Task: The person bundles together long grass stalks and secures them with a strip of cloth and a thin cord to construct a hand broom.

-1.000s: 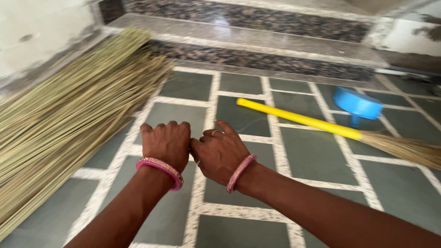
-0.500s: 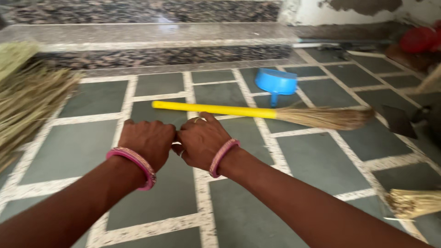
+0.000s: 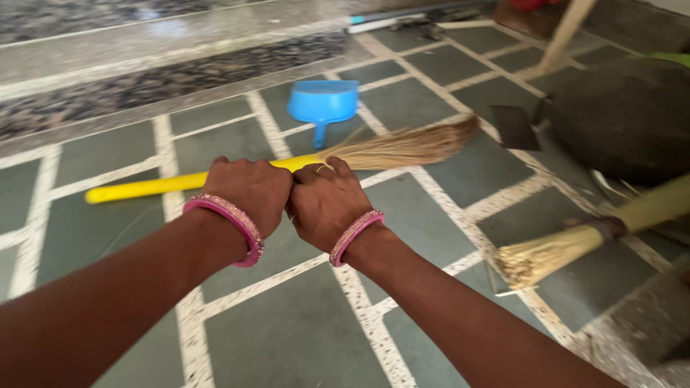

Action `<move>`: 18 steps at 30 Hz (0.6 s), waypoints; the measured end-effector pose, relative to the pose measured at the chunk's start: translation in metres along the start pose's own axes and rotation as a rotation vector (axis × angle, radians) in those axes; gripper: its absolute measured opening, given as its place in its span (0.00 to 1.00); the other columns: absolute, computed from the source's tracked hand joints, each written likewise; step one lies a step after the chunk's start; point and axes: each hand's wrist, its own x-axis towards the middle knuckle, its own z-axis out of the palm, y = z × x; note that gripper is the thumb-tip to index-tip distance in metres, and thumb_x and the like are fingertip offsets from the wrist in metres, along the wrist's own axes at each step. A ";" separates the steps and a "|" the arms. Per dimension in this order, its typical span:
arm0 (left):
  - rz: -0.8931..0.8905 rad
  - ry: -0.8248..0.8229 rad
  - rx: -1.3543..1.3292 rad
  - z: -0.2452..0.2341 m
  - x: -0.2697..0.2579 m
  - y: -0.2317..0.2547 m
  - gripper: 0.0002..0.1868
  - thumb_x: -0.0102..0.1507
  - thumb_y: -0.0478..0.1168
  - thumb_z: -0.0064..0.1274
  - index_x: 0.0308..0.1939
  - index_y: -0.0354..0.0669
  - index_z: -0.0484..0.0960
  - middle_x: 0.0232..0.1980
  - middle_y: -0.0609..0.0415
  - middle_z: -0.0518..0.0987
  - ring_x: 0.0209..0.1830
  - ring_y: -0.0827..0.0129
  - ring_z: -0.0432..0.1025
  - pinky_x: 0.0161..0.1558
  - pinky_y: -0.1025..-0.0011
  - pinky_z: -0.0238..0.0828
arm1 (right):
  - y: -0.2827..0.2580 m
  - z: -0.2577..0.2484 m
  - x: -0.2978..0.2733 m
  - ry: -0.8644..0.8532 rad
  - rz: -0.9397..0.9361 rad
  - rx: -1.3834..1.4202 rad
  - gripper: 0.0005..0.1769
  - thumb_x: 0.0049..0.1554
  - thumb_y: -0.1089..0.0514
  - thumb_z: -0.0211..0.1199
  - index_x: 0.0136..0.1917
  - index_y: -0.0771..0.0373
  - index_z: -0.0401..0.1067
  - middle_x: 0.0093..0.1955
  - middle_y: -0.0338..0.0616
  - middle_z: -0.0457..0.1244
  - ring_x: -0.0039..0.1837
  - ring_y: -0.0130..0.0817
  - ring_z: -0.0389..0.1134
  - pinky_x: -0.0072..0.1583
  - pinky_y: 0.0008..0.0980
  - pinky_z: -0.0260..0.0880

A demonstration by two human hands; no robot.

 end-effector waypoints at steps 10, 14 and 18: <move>0.326 0.155 -0.140 -0.016 0.098 0.107 0.06 0.63 0.39 0.52 0.38 0.50 0.85 0.41 0.48 0.85 0.46 0.54 0.80 0.53 0.52 0.69 | 0.098 -0.033 -0.060 -0.122 0.438 -0.194 0.10 0.56 0.53 0.62 0.42 0.61 0.78 0.44 0.48 0.70 0.53 0.47 0.70 0.65 0.51 0.62; 0.442 0.198 -0.251 -0.013 0.127 0.171 0.05 0.62 0.39 0.54 0.37 0.48 0.85 0.40 0.48 0.85 0.45 0.54 0.80 0.51 0.53 0.70 | 0.133 -0.043 -0.098 -0.198 0.631 -0.280 0.08 0.55 0.55 0.62 0.40 0.57 0.80 0.45 0.45 0.70 0.53 0.45 0.71 0.65 0.49 0.63; 0.532 0.175 -0.284 -0.007 0.144 0.228 0.05 0.62 0.38 0.55 0.37 0.47 0.86 0.40 0.46 0.85 0.46 0.53 0.80 0.52 0.54 0.71 | 0.158 -0.047 -0.136 -0.236 0.776 -0.340 0.08 0.56 0.54 0.62 0.42 0.57 0.80 0.46 0.45 0.70 0.53 0.47 0.71 0.60 0.48 0.65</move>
